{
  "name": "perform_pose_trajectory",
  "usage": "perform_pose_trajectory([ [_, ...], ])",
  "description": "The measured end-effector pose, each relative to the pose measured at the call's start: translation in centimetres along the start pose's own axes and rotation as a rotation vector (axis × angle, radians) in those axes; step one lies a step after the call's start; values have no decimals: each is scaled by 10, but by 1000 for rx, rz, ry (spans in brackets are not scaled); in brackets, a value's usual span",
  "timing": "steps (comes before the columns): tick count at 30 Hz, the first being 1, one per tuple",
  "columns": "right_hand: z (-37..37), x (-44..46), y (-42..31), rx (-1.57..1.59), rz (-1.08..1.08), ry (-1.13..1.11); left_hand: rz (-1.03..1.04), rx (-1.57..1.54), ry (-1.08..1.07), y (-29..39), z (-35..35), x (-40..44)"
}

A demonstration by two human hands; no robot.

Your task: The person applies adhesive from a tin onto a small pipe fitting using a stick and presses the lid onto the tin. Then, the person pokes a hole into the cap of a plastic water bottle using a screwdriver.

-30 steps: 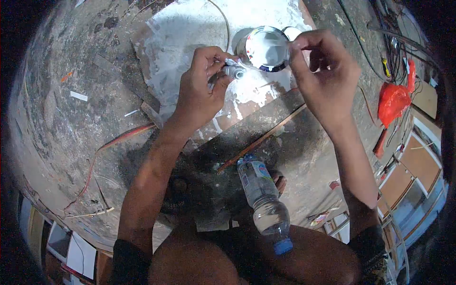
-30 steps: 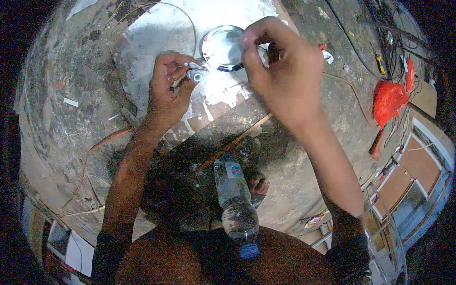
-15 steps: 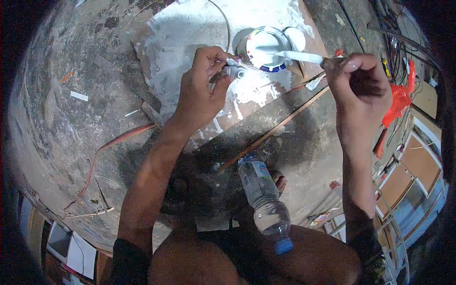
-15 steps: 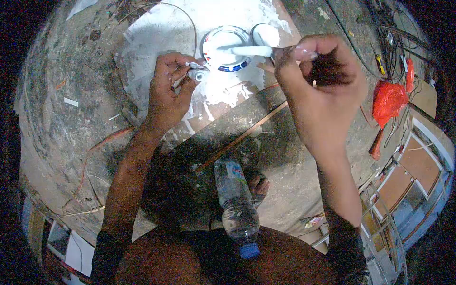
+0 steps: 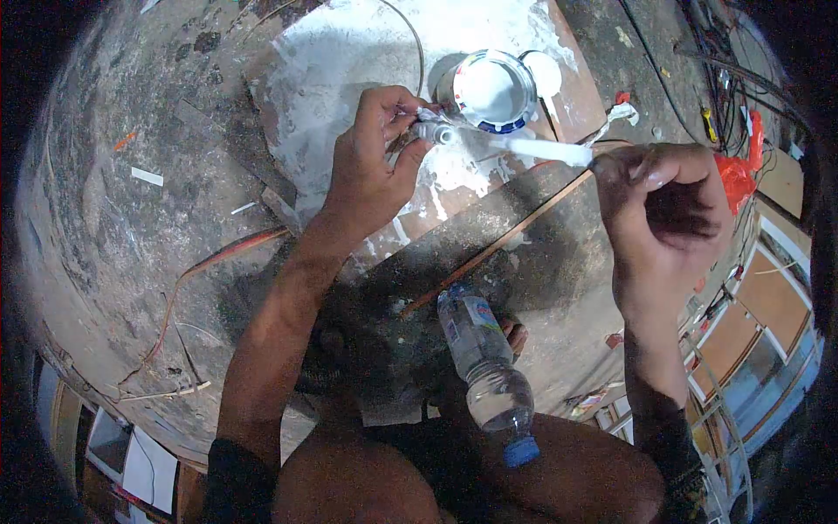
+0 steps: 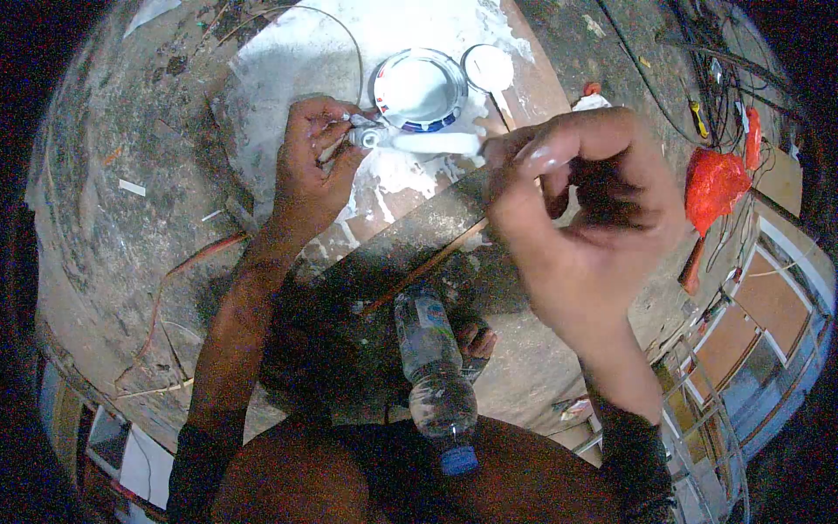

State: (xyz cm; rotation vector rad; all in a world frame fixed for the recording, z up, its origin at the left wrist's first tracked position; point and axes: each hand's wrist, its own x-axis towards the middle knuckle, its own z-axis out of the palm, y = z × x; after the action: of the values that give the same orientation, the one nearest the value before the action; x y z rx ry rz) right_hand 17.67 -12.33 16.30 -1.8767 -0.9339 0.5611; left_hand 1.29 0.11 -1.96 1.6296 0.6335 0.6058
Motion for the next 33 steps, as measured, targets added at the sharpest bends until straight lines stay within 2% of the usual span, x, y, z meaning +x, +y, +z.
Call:
perform_pose_trajectory([
  [13, 1, -3, 3, -15, -65, -55, 24, -23, -9, -4, -1, 0],
  [16, 1, -5, -2, -62, 6, -38, 39, -2, 11, -4, 1, 0],
  [33, 1, -7, 1, -187, -241, -86, 15, -29, -2, -5, 1, 0],
])
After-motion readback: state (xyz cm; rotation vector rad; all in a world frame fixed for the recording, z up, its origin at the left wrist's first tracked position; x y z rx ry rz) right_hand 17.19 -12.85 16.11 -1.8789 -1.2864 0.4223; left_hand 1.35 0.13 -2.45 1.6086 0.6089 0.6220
